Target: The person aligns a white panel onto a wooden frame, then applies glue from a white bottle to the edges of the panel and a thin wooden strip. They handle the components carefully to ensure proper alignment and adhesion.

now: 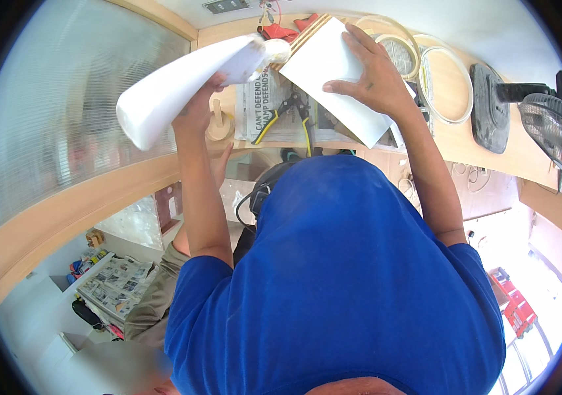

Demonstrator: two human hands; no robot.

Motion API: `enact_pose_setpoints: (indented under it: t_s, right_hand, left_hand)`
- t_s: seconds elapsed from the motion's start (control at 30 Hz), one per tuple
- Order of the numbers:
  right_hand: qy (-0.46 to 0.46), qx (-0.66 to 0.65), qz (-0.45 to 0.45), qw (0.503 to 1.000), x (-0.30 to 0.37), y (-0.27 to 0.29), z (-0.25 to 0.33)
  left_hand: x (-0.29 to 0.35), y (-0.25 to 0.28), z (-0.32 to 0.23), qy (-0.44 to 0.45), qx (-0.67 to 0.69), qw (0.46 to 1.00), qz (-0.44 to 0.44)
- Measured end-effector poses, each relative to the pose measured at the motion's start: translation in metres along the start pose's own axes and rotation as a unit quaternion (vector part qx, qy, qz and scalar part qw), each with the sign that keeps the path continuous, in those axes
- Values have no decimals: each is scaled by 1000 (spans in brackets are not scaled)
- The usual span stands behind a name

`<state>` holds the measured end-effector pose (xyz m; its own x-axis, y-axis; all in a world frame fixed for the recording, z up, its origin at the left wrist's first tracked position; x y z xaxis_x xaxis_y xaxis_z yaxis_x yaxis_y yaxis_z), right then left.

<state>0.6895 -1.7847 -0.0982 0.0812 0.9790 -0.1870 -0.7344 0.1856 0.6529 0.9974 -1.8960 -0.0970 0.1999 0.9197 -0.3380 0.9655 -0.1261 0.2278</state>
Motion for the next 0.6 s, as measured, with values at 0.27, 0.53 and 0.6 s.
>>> enact_pose_setpoints:
  t_s: [0.27, 0.53, 0.6]
  right_hand:
    - [-7, 19, 5, 1000, -1, 0, 3]
    - [6, 26, 0, 1000, 0, -3, -5]
    - [8, 29, 2, 1000, -1, -3, -5]
  left_hand:
    - [31, 10, -8, 67, -120, 990, -29]
    - [1, -22, -1, -73, -47, 996, 27]
    - [-11, -29, 0, -110, -42, 992, 35]
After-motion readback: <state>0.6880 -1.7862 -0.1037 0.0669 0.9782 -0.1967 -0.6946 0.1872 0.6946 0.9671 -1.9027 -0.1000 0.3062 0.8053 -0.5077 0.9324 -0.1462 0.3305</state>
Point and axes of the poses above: each hand's wrist, its own x-axis away from the middle knuckle, its own y-axis out of the back of the hand, z = x × y, the point moved 1 cm from there along -x, towards the middle knuckle, and after that the axes turned 15 degrees about -x, right-handed, at the moved point
